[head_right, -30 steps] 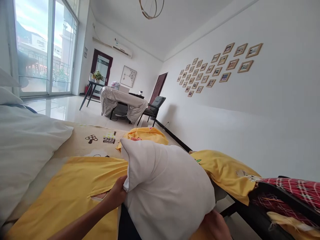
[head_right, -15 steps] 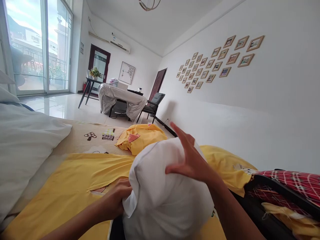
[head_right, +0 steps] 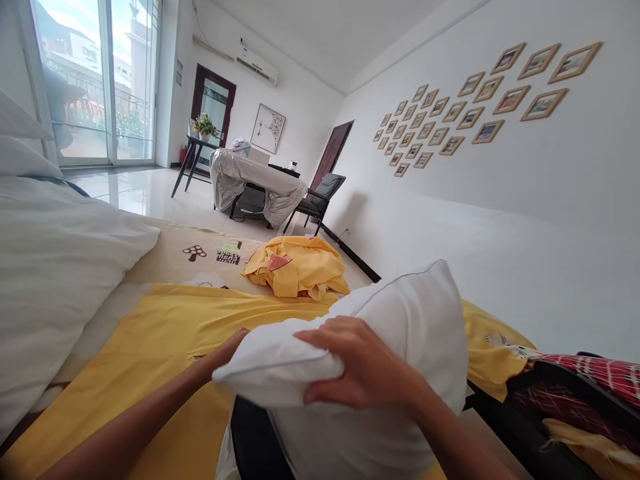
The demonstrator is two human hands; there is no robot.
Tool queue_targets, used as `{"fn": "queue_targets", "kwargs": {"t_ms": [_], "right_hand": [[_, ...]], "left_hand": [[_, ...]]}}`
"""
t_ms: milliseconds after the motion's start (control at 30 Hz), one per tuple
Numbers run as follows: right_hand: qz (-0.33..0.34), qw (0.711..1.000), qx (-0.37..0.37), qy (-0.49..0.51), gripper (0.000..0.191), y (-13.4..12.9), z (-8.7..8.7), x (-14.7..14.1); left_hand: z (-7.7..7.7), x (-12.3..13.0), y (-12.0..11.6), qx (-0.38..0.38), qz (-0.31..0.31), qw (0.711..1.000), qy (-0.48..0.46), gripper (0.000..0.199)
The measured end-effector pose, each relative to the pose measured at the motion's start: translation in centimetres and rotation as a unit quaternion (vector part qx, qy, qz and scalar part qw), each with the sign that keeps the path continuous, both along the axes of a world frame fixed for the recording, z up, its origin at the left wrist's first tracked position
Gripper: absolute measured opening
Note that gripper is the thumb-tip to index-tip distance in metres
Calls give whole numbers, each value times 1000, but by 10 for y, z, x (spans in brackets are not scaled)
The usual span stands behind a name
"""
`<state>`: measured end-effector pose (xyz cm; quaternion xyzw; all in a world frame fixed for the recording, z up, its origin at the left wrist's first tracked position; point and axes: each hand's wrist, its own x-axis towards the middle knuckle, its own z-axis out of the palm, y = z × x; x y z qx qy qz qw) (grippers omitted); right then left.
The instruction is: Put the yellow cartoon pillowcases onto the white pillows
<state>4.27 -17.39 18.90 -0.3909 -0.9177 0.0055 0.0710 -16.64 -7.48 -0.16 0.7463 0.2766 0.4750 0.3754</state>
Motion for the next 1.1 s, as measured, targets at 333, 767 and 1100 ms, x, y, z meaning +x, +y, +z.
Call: {"fn": "queue_targets", "kwargs": {"t_ms": [333, 767, 1100], "right_hand": [[139, 966, 174, -132, 50, -27, -112, 17], [82, 964, 205, -148, 69, -22, -163, 16], [61, 967, 170, -182, 87, -28, -156, 4]], "left_hand": [[-37, -18, 41, 78, 0, 961, 267, 16], [-53, -20, 47, 48, 17, 929, 367, 16], [-56, -21, 47, 44, 40, 921, 384, 17]]}}
